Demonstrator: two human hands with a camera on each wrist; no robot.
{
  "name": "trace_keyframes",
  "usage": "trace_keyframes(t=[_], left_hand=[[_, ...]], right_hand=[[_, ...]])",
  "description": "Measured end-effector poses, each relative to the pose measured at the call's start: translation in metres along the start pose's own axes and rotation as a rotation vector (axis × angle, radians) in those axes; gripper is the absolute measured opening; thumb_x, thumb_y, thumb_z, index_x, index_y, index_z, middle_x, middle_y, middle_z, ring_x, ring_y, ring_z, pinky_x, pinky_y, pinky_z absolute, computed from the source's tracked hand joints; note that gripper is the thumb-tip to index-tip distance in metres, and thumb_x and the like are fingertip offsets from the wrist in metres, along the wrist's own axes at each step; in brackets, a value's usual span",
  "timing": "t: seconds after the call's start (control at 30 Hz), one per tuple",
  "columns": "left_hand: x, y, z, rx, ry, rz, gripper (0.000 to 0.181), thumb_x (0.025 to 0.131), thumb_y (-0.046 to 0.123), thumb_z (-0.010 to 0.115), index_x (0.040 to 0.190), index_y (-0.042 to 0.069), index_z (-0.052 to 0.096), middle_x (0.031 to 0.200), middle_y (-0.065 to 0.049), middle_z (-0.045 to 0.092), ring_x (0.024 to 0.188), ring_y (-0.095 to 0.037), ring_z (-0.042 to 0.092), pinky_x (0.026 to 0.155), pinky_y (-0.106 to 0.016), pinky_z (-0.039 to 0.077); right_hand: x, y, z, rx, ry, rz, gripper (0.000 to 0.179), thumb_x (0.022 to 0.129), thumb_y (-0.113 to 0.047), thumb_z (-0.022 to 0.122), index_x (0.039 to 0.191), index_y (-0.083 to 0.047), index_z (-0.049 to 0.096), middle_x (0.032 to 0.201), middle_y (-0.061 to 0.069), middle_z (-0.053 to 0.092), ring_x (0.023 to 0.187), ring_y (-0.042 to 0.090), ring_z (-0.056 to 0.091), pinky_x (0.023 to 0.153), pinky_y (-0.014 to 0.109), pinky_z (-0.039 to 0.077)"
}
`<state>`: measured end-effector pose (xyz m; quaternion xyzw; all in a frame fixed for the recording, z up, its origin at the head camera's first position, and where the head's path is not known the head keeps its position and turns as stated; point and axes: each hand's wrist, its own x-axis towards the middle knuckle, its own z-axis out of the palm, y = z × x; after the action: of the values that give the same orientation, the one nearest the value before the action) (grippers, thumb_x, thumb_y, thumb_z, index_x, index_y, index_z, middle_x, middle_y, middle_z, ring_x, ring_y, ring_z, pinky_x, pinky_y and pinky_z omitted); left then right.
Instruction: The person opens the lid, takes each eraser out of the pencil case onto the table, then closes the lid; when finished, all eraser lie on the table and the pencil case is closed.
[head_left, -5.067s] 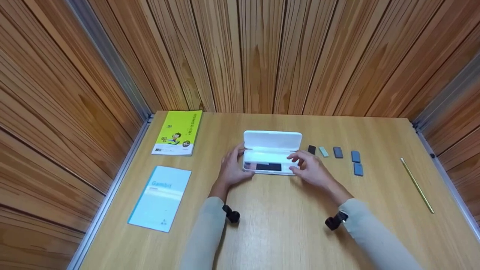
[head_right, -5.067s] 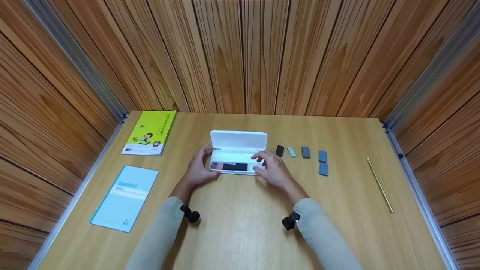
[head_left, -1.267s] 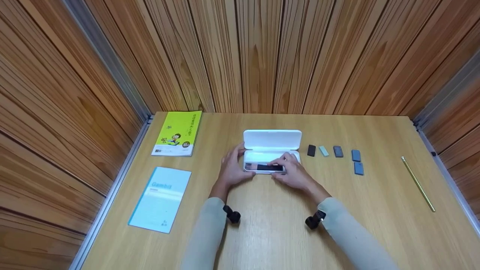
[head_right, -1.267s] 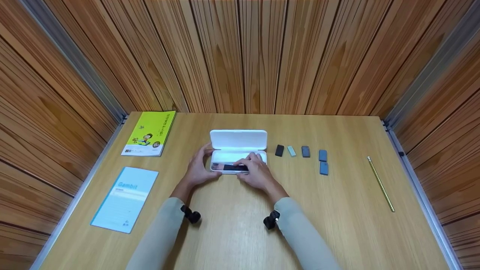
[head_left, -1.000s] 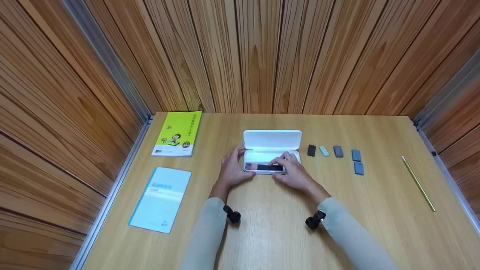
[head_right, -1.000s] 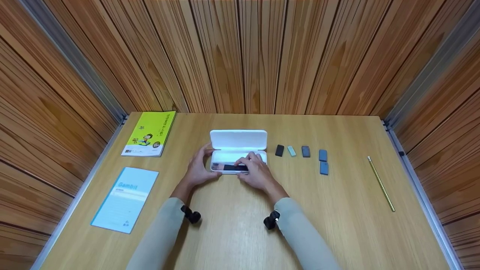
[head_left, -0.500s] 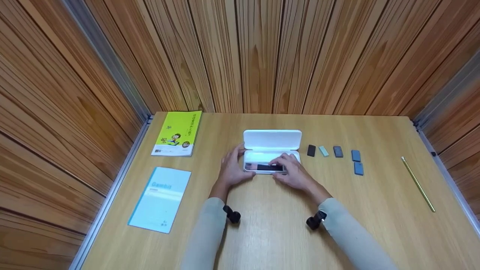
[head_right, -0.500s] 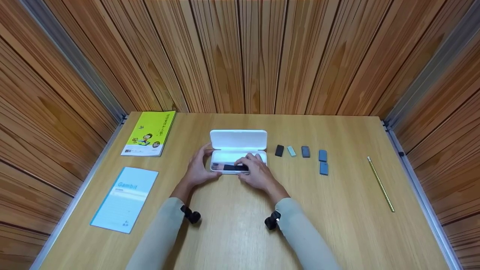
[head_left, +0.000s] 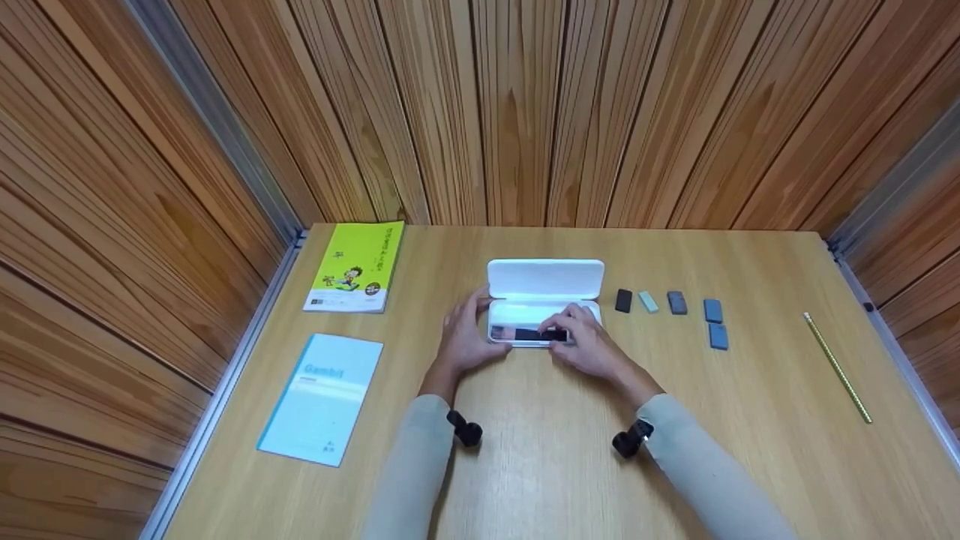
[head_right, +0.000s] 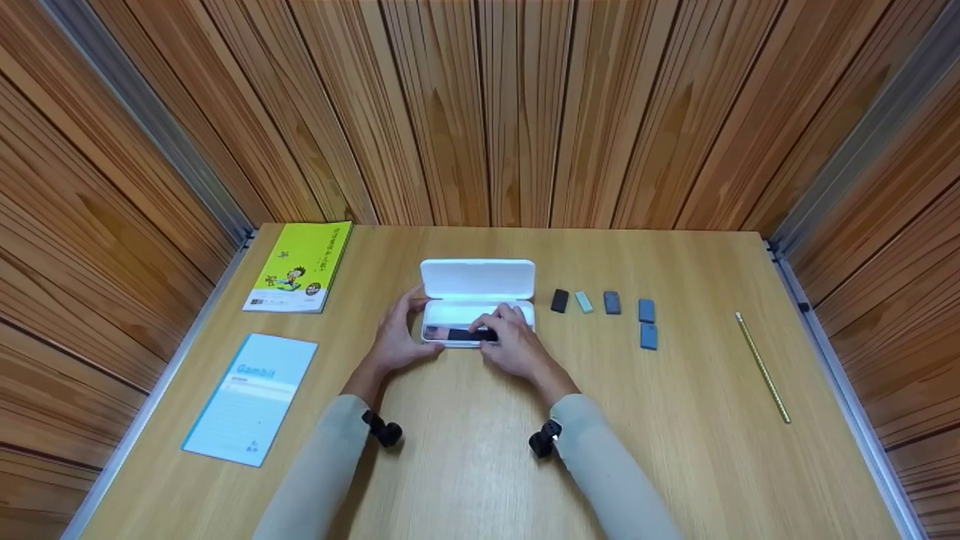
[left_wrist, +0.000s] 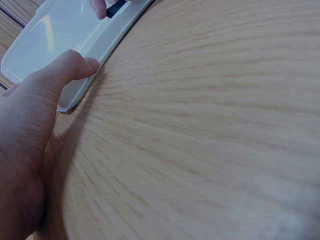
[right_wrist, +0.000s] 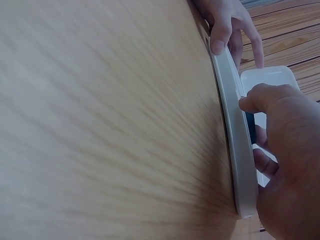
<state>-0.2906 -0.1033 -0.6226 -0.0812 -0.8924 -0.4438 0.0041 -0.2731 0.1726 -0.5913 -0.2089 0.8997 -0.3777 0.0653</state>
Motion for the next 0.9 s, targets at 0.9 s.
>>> trace_keyframes(t=[0.9], left_hand=[[-0.0001,-0.0028,-0.0005,-0.009,0.001,0.019,0.115,0.08,0.037,0.1,0.174,0.025,0.036,0.161,-0.001,0.066,0.159,-0.031,0.049,0.138,-0.061,0.025]], right_hand=[[0.0036,0.0048,-0.0004,0.126,0.111,-0.046,0.028,0.1,0.009,0.069,0.118,-0.01,0.057,0.121,0.013,0.064,0.113,0.026,0.063,0.097,0.035,0.052]])
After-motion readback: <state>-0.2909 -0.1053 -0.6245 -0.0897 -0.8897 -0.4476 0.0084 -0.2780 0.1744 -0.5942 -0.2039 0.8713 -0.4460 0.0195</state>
